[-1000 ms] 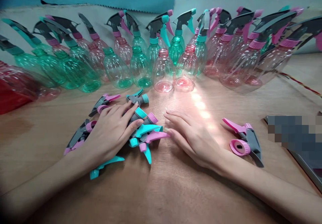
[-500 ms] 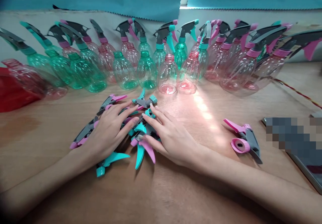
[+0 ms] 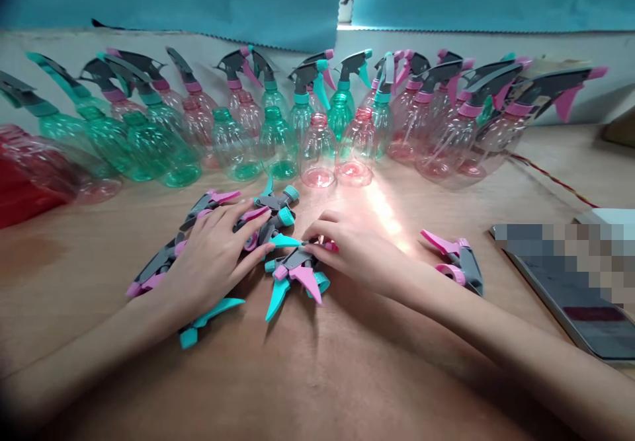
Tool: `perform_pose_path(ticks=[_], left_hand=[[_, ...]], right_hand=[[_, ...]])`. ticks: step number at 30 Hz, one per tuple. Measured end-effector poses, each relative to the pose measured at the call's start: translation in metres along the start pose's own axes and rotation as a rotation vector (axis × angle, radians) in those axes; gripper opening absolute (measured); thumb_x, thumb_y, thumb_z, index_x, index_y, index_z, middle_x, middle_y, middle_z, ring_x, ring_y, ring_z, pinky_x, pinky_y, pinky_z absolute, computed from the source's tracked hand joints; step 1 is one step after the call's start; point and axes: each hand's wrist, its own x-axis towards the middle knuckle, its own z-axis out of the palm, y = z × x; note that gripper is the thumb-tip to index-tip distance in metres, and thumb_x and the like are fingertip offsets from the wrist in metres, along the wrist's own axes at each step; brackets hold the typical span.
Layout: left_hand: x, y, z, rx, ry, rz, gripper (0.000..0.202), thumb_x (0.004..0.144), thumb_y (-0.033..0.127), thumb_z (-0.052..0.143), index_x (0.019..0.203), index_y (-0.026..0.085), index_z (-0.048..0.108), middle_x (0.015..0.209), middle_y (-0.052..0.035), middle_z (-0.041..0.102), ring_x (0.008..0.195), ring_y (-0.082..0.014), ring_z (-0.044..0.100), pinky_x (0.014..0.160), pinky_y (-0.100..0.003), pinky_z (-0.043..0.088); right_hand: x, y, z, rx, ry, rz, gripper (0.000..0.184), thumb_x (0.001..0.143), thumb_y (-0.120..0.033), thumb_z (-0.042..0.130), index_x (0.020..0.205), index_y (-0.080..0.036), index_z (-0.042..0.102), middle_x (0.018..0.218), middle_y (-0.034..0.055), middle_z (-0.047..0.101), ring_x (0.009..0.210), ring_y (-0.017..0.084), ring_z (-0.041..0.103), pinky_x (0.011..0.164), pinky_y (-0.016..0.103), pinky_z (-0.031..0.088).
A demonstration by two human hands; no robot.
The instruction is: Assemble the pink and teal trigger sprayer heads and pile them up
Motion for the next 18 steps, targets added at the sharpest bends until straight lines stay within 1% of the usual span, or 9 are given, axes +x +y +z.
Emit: perform_pose_path(ticks=[3,5,7,9,11,14,16,18], left_hand=[[-0.005,0.009,-0.008,-0.074,0.084,0.059,0.032,0.094,0.029,0.046,0.12,0.015,0.058,0.13,-0.0161,0.053,0.122,-0.0318,0.046,0.097,-0.049,0.039],[-0.01,0.017,-0.012,-0.126,0.119,0.106,0.028,0.094,0.027,0.047,0.116,0.017,0.06,0.127,-0.0144,0.055,0.119,-0.0304,0.049,0.095,-0.047,0.04],[-0.014,0.025,-0.015,-0.174,0.114,0.165,0.024,0.093,0.025,0.048,0.111,0.017,0.062,0.121,-0.0126,0.059,0.112,-0.028,0.053,0.091,-0.045,0.042],[-0.017,0.032,-0.015,-0.209,0.095,0.208,0.02,0.093,0.025,0.049,0.105,0.016,0.063,0.115,-0.0114,0.062,0.105,-0.0257,0.056,0.086,-0.041,0.044],[-0.02,0.037,-0.015,-0.224,0.093,0.231,0.019,0.093,0.024,0.049,0.101,0.015,0.063,0.11,-0.0112,0.063,0.1,-0.025,0.058,0.082,-0.04,0.046],[-0.025,0.043,-0.014,-0.262,0.107,0.254,0.02,0.091,0.023,0.051,0.105,0.013,0.061,0.104,-0.0107,0.064,0.094,-0.0239,0.058,0.08,-0.039,0.047],[-0.031,0.047,-0.012,-0.314,0.098,0.304,0.018,0.09,0.02,0.053,0.104,0.013,0.061,0.097,-0.0089,0.064,0.088,-0.0211,0.059,0.076,-0.035,0.048],[-0.037,0.049,-0.009,-0.337,0.094,0.375,0.014,0.089,0.016,0.053,0.098,0.012,0.062,0.089,-0.0075,0.063,0.081,-0.0191,0.058,0.069,-0.031,0.047]], right_hand=[[0.005,0.007,0.004,-0.026,0.053,0.058,0.019,0.091,-0.031,0.051,0.088,-0.02,0.067,0.084,0.0023,0.065,0.066,0.012,0.06,0.062,0.026,0.047],[0.01,0.008,0.007,-0.058,0.108,0.094,0.021,0.093,-0.026,0.047,0.089,-0.017,0.065,0.086,0.0048,0.065,0.069,0.014,0.06,0.064,0.028,0.045],[0.016,0.005,0.01,-0.097,0.154,0.111,0.02,0.092,-0.022,0.045,0.088,-0.015,0.063,0.088,0.0073,0.064,0.072,0.016,0.059,0.066,0.03,0.044],[0.022,-0.001,0.011,-0.124,0.168,0.108,0.019,0.092,-0.021,0.046,0.087,-0.014,0.062,0.089,0.0083,0.064,0.075,0.017,0.058,0.068,0.03,0.043],[0.027,-0.008,0.011,-0.133,0.165,0.108,0.018,0.092,-0.022,0.046,0.086,-0.014,0.062,0.089,0.009,0.064,0.077,0.017,0.058,0.069,0.03,0.043],[0.032,-0.017,0.014,-0.117,0.162,0.109,0.019,0.094,-0.024,0.046,0.09,-0.013,0.061,0.094,0.0103,0.064,0.082,0.018,0.059,0.073,0.03,0.043],[0.032,-0.02,0.019,-0.084,0.154,0.098,0.02,0.094,-0.029,0.046,0.095,-0.013,0.059,0.096,0.0097,0.063,0.083,0.017,0.059,0.074,0.03,0.044],[0.031,-0.023,0.023,-0.039,0.136,0.081,0.026,0.095,-0.035,0.046,0.101,-0.013,0.057,0.098,0.0087,0.062,0.081,0.016,0.06,0.072,0.028,0.046]])
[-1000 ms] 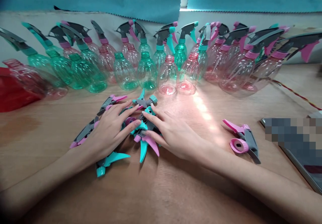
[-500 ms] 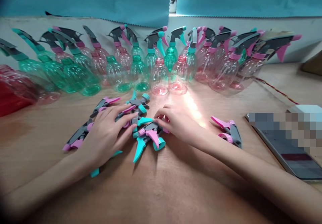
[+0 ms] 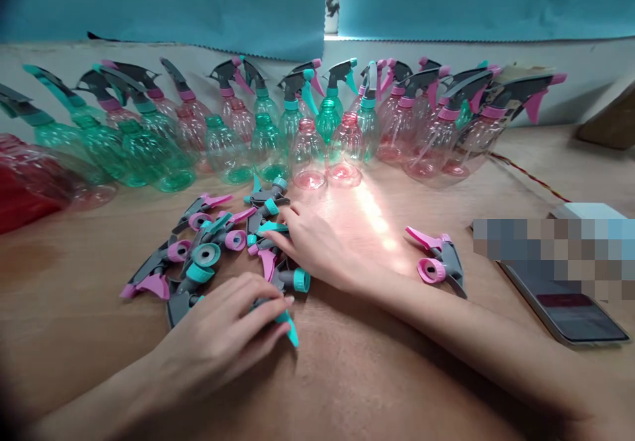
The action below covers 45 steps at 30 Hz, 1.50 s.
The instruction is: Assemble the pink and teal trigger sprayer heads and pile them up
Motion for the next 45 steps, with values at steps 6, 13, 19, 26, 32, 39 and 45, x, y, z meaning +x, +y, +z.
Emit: perform_pose_path(ticks=[6,13,19,26,32,39,45], left_hand=[[-0.005,0.003,0.005,0.071,-0.02,0.063,0.018,0.089,0.03,0.054,0.095,0.016,0.064,0.09,-0.0072,0.064,0.085,-0.0223,0.058,0.071,-0.035,0.045],[0.004,0.002,0.006,0.152,-0.009,0.008,0.015,0.089,0.023,0.053,0.092,0.014,0.064,0.09,-0.0076,0.065,0.084,-0.0225,0.059,0.072,-0.036,0.044],[0.002,0.004,0.006,0.066,0.018,-0.02,0.016,0.089,0.026,0.055,0.099,0.015,0.063,0.095,-0.0076,0.065,0.088,-0.0222,0.059,0.076,-0.036,0.044],[-0.003,-0.001,-0.006,0.003,0.098,-0.02,0.015,0.089,0.021,0.057,0.102,0.015,0.062,0.097,-0.0069,0.067,0.09,-0.02,0.059,0.078,-0.033,0.045],[0.003,-0.003,-0.004,-0.107,0.123,-0.008,0.017,0.088,0.017,0.058,0.104,0.016,0.062,0.096,-0.0067,0.066,0.091,-0.0192,0.058,0.081,-0.034,0.045],[0.043,0.006,0.005,-0.187,0.092,0.086,0.012,0.087,0.017,0.059,0.099,0.016,0.061,0.094,-0.0061,0.064,0.09,-0.0187,0.057,0.082,-0.034,0.044],[0.077,0.022,0.013,-0.288,0.077,0.14,0.013,0.087,0.012,0.057,0.099,0.015,0.062,0.095,-0.006,0.063,0.087,-0.0165,0.056,0.079,-0.03,0.045]], right_hand=[[-0.008,0.003,-0.009,0.078,-0.043,-0.061,0.037,0.095,-0.048,0.038,0.095,-0.018,0.06,0.09,0.0029,0.064,0.078,0.013,0.062,0.07,0.025,0.048],[0.026,0.029,-0.011,-0.039,-0.007,-0.138,0.046,0.094,-0.052,0.039,0.117,-0.017,0.058,0.121,0.0127,0.059,0.116,0.024,0.052,0.095,0.04,0.042],[0.062,0.037,0.019,-0.144,-0.077,-0.357,0.037,0.096,-0.032,0.042,0.132,-0.03,0.05,0.137,0.0087,0.05,0.132,0.029,0.036,0.105,0.05,0.03],[0.061,0.019,0.016,-0.215,-0.159,-0.488,0.037,0.097,-0.027,0.04,0.131,-0.036,0.051,0.127,0.0076,0.058,0.116,0.03,0.05,0.095,0.054,0.035],[0.032,0.013,-0.022,-0.178,-0.15,-0.415,0.036,0.1,-0.035,0.031,0.128,-0.032,0.052,0.112,0.0047,0.064,0.098,0.021,0.059,0.082,0.037,0.045],[-0.069,0.046,-0.099,-0.14,-0.059,0.065,0.039,0.09,-0.051,0.048,0.108,-0.019,0.061,0.108,0.008,0.066,0.1,0.023,0.06,0.086,0.036,0.045],[-0.127,0.11,-0.102,-0.247,0.033,0.321,0.054,0.087,-0.052,0.05,0.124,-0.011,0.055,0.13,0.0201,0.053,0.123,0.034,0.046,0.1,0.048,0.037]])
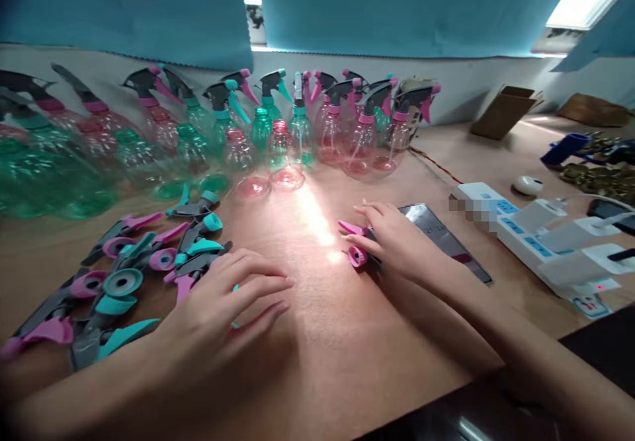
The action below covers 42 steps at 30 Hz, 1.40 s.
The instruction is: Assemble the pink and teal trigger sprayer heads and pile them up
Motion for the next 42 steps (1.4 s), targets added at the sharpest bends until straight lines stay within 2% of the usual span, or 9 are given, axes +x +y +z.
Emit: perform_pose_path(ticks=[4,10,15,20,26,29,34,36,42], left_hand=[[0.013,0.001,0.008,-0.042,-0.02,-0.012,0.014,0.089,0.012,0.053,0.1,0.014,0.062,0.095,-0.0062,0.063,0.087,-0.0165,0.055,0.078,-0.03,0.045],[0.016,-0.002,0.011,-0.066,-0.049,-0.068,0.017,0.09,0.013,0.052,0.104,0.018,0.061,0.1,-0.0039,0.061,0.095,-0.0149,0.055,0.083,-0.028,0.044],[0.013,-0.004,0.003,-0.073,-0.018,-0.186,0.021,0.091,0.015,0.053,0.111,0.022,0.056,0.106,-0.0008,0.058,0.099,-0.0124,0.055,0.087,-0.025,0.044],[0.006,-0.006,-0.007,-0.182,0.155,-0.469,0.027,0.092,0.033,0.054,0.117,0.026,0.05,0.112,-0.0007,0.055,0.098,-0.0152,0.057,0.085,-0.029,0.047],[-0.003,-0.009,-0.01,-0.473,0.207,-0.695,0.028,0.096,0.045,0.042,0.119,0.032,0.049,0.118,-0.0001,0.057,0.106,-0.0176,0.058,0.085,-0.03,0.049],[-0.007,-0.012,-0.014,-0.404,0.262,-0.614,0.031,0.097,0.044,0.038,0.124,0.029,0.047,0.123,-0.0036,0.053,0.105,-0.0191,0.057,0.088,-0.035,0.048],[-0.012,-0.015,-0.016,0.012,0.262,-0.174,0.056,0.081,0.057,0.059,0.125,0.022,0.049,0.112,-0.0084,0.053,0.104,-0.025,0.053,0.09,-0.04,0.045],[-0.01,-0.013,-0.015,0.084,0.227,-0.145,0.06,0.078,0.051,0.067,0.127,0.022,0.047,0.108,-0.0074,0.055,0.098,-0.0234,0.055,0.086,-0.039,0.047],[0.002,-0.005,-0.017,0.01,0.205,-0.224,0.015,0.086,0.023,0.06,0.101,0.022,0.057,0.094,-0.0036,0.061,0.089,-0.0199,0.057,0.076,-0.035,0.048]], right_hand=[[0.001,0.001,0.011,0.046,-0.049,-0.008,0.041,0.094,-0.046,0.041,0.111,-0.018,0.065,0.123,0.0156,0.059,0.125,0.032,0.045,0.101,0.047,0.036],[0.005,-0.034,0.012,0.171,-0.117,-0.109,0.029,0.091,-0.041,0.051,0.09,-0.018,0.067,0.106,0.011,0.065,0.102,0.024,0.057,0.085,0.037,0.044],[0.006,-0.061,0.007,0.31,-0.116,-0.161,0.023,0.091,-0.037,0.053,0.095,-0.017,0.063,0.093,0.0041,0.067,0.085,0.016,0.06,0.076,0.029,0.044],[0.008,-0.092,-0.004,0.844,-0.117,-0.031,0.019,0.089,-0.034,0.057,0.094,-0.017,0.063,0.093,0.0018,0.066,0.087,0.014,0.062,0.076,0.026,0.047],[0.016,-0.118,-0.003,1.279,-0.135,0.018,0.014,0.082,-0.029,0.067,0.091,-0.018,0.064,0.091,-0.0006,0.064,0.09,0.014,0.062,0.084,0.028,0.05],[0.024,-0.121,0.0,1.285,-0.101,0.044,0.009,0.08,-0.026,0.069,0.084,-0.018,0.065,0.085,-0.0024,0.064,0.083,0.011,0.062,0.079,0.024,0.049],[0.034,-0.116,0.008,1.299,-0.038,0.064,0.011,0.084,-0.029,0.064,0.083,-0.018,0.064,0.082,-0.0027,0.062,0.079,0.009,0.058,0.076,0.022,0.046],[0.035,-0.117,0.011,1.318,-0.03,0.07,0.012,0.085,-0.03,0.063,0.083,-0.018,0.062,0.081,-0.003,0.06,0.077,0.009,0.057,0.072,0.021,0.046],[0.043,-0.122,0.013,1.199,-0.063,0.024,0.019,0.087,-0.036,0.06,0.081,-0.017,0.058,0.079,-0.0029,0.057,0.075,0.01,0.054,0.07,0.023,0.044]])
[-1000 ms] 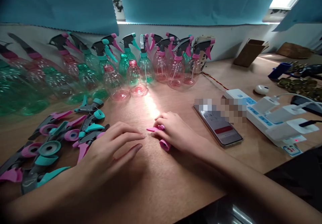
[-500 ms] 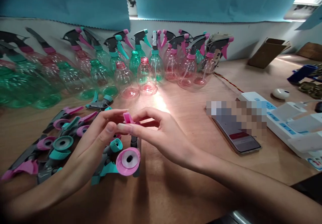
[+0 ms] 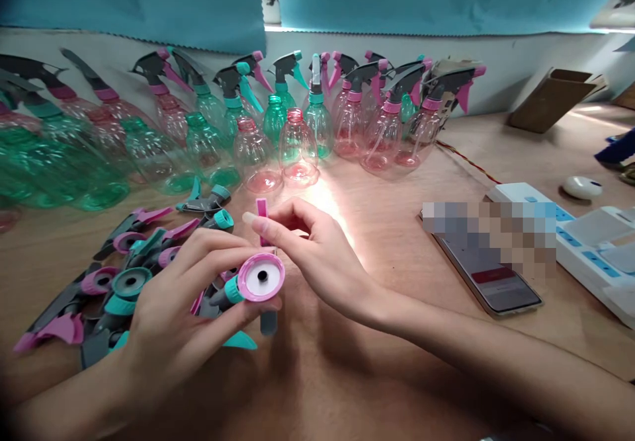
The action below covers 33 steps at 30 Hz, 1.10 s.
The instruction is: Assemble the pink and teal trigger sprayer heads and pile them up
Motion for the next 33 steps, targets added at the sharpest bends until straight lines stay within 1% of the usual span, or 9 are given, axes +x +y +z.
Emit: perform_pose_path(ticks=[3,5,9,12,15,20,25,28,33], left_hand=[[0.001,-0.004,-0.001,-0.021,-0.018,0.009,0.016,0.086,0.023,0.06,0.101,0.021,0.056,0.094,-0.0034,0.064,0.089,-0.02,0.056,0.077,-0.036,0.046],[0.0,-0.01,-0.001,0.013,-0.022,0.024,0.017,0.086,0.022,0.061,0.102,0.021,0.056,0.093,-0.003,0.066,0.087,-0.0199,0.056,0.078,-0.036,0.045],[0.0,-0.02,-0.001,0.063,-0.036,0.025,0.021,0.084,0.019,0.064,0.104,0.021,0.057,0.092,-0.0013,0.069,0.083,-0.0187,0.054,0.076,-0.034,0.045],[0.001,-0.023,-0.002,0.051,-0.029,0.022,0.023,0.083,0.018,0.065,0.105,0.02,0.058,0.092,-0.0007,0.069,0.081,-0.0177,0.053,0.074,-0.033,0.045],[0.001,-0.024,-0.001,-0.002,-0.029,0.032,0.025,0.083,0.016,0.065,0.107,0.019,0.058,0.094,-0.0024,0.069,0.083,-0.018,0.053,0.075,-0.033,0.047],[0.0,-0.029,-0.002,-0.194,-0.118,0.009,0.027,0.082,0.013,0.065,0.108,0.019,0.061,0.098,-0.0043,0.069,0.088,-0.0189,0.056,0.077,-0.034,0.05],[0.002,-0.033,-0.005,-0.196,-0.176,0.011,0.025,0.084,0.012,0.063,0.108,0.02,0.061,0.097,-0.0029,0.069,0.085,-0.0171,0.055,0.074,-0.032,0.05],[0.002,-0.036,-0.005,-0.192,-0.221,-0.004,0.023,0.085,0.012,0.062,0.106,0.022,0.062,0.098,-0.0027,0.068,0.087,-0.0178,0.056,0.076,-0.033,0.049],[0.003,-0.036,-0.006,-0.263,-0.3,-0.07,0.018,0.086,0.014,0.061,0.101,0.022,0.063,0.099,-0.0021,0.066,0.09,-0.0179,0.056,0.079,-0.032,0.047]], right_hand=[[0.008,-0.012,-0.007,-0.198,-0.095,-0.003,0.024,0.091,-0.04,0.052,0.087,-0.017,0.059,0.086,-0.0003,0.06,0.08,0.012,0.057,0.073,0.026,0.046],[0.011,-0.023,-0.016,-0.367,-0.02,-0.067,0.027,0.084,-0.041,0.061,0.098,-0.018,0.058,0.101,0.0022,0.061,0.086,0.014,0.059,0.072,0.027,0.048],[0.007,-0.043,-0.031,-0.686,-0.168,-0.188,0.013,0.084,-0.032,0.063,0.086,-0.02,0.06,0.087,-0.001,0.064,0.074,0.013,0.059,0.062,0.026,0.047],[0.002,-0.044,-0.031,-0.838,-0.158,-0.256,0.013,0.084,-0.033,0.062,0.08,-0.021,0.059,0.08,-0.0024,0.062,0.07,0.013,0.056,0.059,0.027,0.043],[0.002,-0.04,-0.027,-0.789,-0.257,-0.26,0.012,0.086,-0.029,0.06,0.079,-0.02,0.057,0.077,-0.0031,0.061,0.069,0.01,0.055,0.058,0.024,0.044],[0.006,-0.04,-0.031,-0.583,-0.421,-0.169,0.009,0.087,-0.028,0.059,0.087,-0.019,0.056,0.086,-0.002,0.062,0.072,0.009,0.058,0.062,0.021,0.05],[0.008,-0.044,-0.036,-0.552,-0.519,-0.099,0.011,0.087,-0.029,0.059,0.093,-0.02,0.058,0.093,-0.0012,0.064,0.078,0.01,0.061,0.064,0.021,0.052],[0.008,-0.042,-0.035,-0.572,-0.538,-0.076,0.016,0.085,-0.027,0.061,0.099,-0.021,0.057,0.098,-0.0007,0.063,0.081,0.011,0.06,0.065,0.022,0.052],[0.008,-0.039,-0.03,-0.565,-0.515,-0.058,0.014,0.082,-0.027,0.064,0.091,-0.021,0.055,0.091,-0.0024,0.061,0.077,0.009,0.058,0.064,0.02,0.05]])
